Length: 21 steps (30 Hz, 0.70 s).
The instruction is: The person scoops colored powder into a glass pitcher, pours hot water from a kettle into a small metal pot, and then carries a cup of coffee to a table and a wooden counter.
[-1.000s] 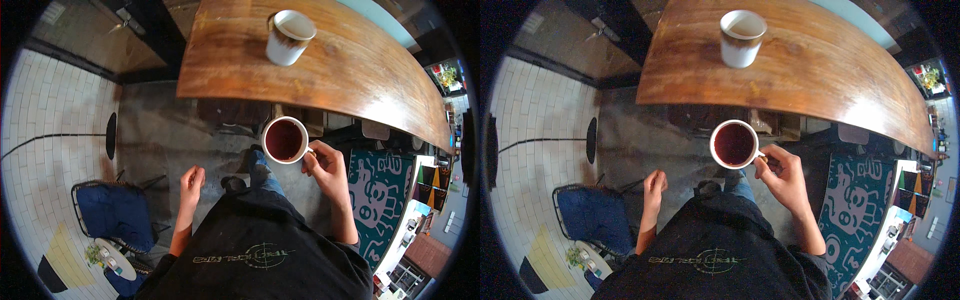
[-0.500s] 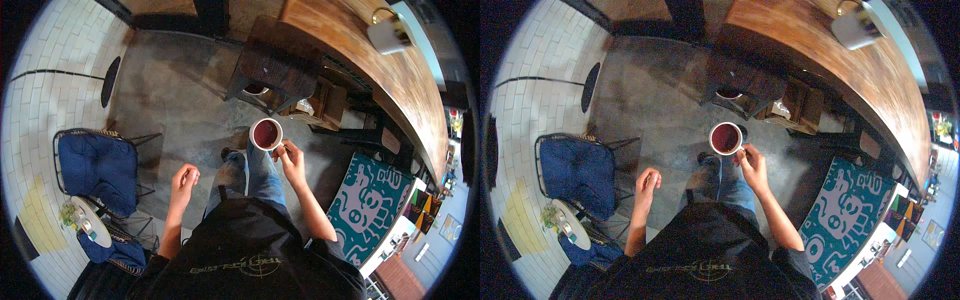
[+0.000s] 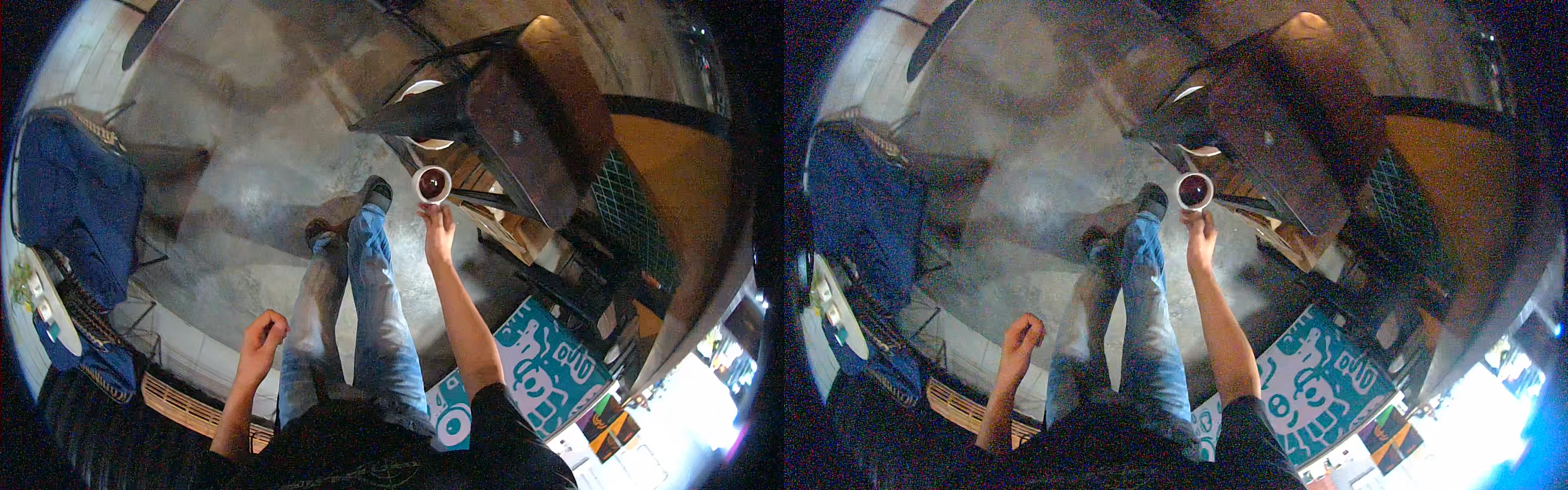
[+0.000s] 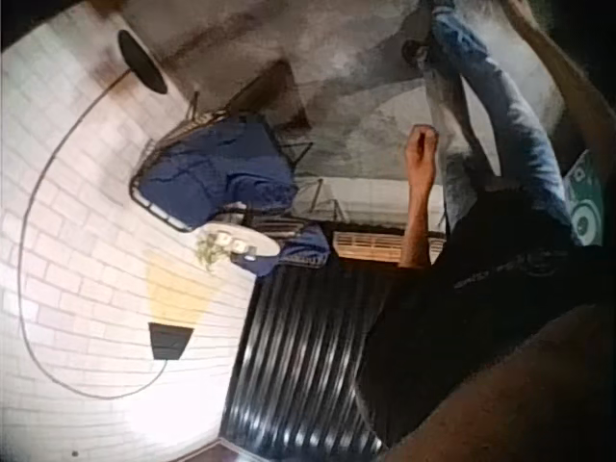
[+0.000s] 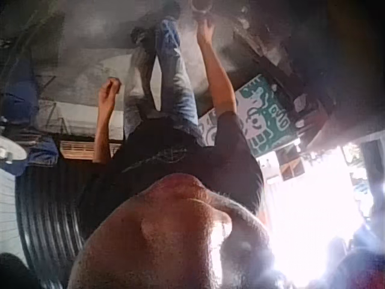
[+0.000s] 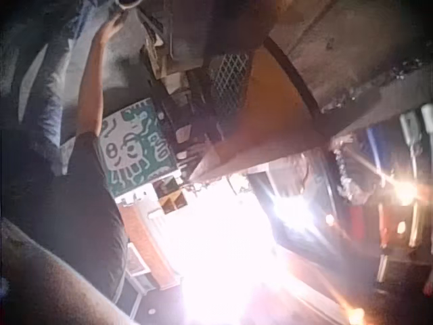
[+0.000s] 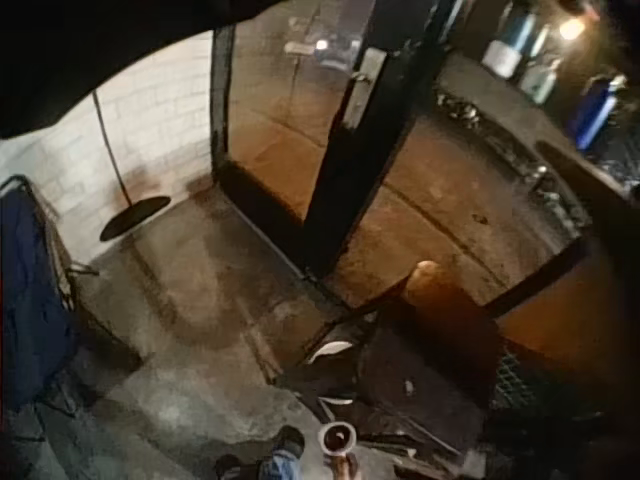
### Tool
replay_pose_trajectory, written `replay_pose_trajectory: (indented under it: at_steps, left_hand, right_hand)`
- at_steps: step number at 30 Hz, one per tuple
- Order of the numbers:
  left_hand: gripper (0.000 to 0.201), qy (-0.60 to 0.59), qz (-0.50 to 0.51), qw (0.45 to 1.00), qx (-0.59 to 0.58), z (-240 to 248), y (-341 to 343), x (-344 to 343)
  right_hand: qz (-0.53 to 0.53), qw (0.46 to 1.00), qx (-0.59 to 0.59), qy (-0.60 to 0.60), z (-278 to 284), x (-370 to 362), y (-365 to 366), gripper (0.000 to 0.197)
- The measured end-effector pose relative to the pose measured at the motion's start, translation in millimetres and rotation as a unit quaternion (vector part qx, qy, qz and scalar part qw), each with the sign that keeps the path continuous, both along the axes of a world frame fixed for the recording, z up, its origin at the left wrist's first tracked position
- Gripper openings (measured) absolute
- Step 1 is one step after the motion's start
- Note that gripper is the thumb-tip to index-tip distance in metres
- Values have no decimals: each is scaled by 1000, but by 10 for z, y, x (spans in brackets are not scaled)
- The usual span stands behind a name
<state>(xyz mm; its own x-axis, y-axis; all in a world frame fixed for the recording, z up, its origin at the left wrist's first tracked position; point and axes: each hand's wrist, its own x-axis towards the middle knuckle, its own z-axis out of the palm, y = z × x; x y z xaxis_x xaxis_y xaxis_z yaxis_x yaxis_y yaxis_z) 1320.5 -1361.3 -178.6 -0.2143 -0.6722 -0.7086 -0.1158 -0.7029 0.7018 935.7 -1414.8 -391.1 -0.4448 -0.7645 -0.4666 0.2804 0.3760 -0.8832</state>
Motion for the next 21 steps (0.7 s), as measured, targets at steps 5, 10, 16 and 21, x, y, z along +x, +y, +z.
replay_pose_trajectory:
  at_steps: [5,10,16,21]
  left_hand:
    - [17,-36,43,994,92,-366,120,-121]
    - [18,-35,68,988,131,-654,121,-141]
    - [18,-56,107,981,154,-800,145,-230]
    - [17,-32,138,976,164,-859,142,-337]
  right_hand:
    - [-37,999,-13,-4,-1251,-505,-157,19]
    - [-67,987,-95,-110,-2325,-1138,-406,17]
    - [97,960,101,243,-2677,-1364,-1103,24]
    - [191,844,199,461,-2597,-1517,-1608,30]
